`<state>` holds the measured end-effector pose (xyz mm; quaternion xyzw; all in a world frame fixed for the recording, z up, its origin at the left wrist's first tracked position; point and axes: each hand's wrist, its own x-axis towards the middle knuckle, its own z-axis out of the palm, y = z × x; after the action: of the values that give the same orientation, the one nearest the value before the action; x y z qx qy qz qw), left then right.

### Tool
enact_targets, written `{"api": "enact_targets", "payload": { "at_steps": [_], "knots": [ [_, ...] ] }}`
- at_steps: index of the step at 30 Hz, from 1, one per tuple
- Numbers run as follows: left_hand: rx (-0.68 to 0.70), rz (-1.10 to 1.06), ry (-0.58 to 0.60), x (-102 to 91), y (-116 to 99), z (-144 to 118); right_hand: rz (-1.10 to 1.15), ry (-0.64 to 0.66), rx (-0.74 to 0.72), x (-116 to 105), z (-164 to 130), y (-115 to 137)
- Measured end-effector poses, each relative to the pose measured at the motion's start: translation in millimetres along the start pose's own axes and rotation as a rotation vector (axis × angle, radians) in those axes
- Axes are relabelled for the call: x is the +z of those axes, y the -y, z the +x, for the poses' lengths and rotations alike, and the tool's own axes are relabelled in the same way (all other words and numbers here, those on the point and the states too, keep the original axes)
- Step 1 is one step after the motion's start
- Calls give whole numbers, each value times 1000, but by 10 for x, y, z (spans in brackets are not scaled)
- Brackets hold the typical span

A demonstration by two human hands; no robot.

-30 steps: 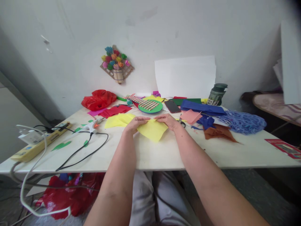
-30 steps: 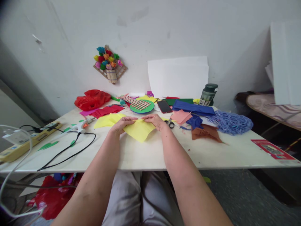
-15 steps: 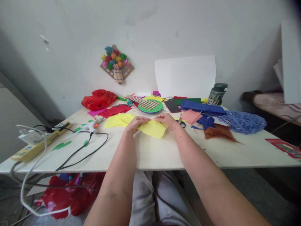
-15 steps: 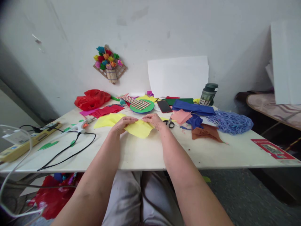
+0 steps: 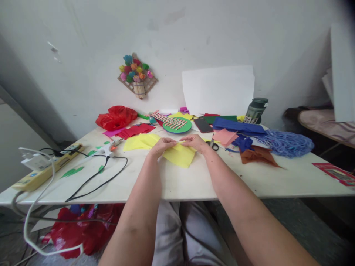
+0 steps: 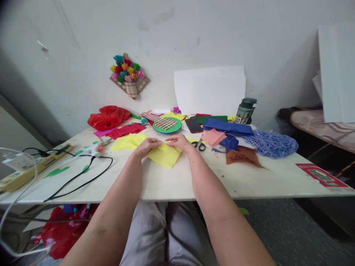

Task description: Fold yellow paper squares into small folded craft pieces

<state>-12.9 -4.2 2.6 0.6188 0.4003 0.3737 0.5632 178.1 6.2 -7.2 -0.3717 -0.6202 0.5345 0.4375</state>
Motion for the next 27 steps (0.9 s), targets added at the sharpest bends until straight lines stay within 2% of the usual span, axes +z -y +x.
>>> {"api": "enact_targets", "payload": {
  "at_steps": [5, 9, 14, 22, 27],
  "knots": [
    [30, 189, -53, 23, -8, 3, -37, 11, -3, 27, -4, 12],
    [52, 268, -72, 11, -8, 3, -36, -41, 17, 3, 7, 5],
    [25, 253, -63, -2, 5, 3, -6, -58, 56, -36, 6, -2],
    [15, 199, -34, 4, 12, 10, -143, -46, -22, -2, -43, 36],
    [13, 179, 15, 15, -2, -3, -89, -71, -4, 35, -66, 84]
  ]
}}
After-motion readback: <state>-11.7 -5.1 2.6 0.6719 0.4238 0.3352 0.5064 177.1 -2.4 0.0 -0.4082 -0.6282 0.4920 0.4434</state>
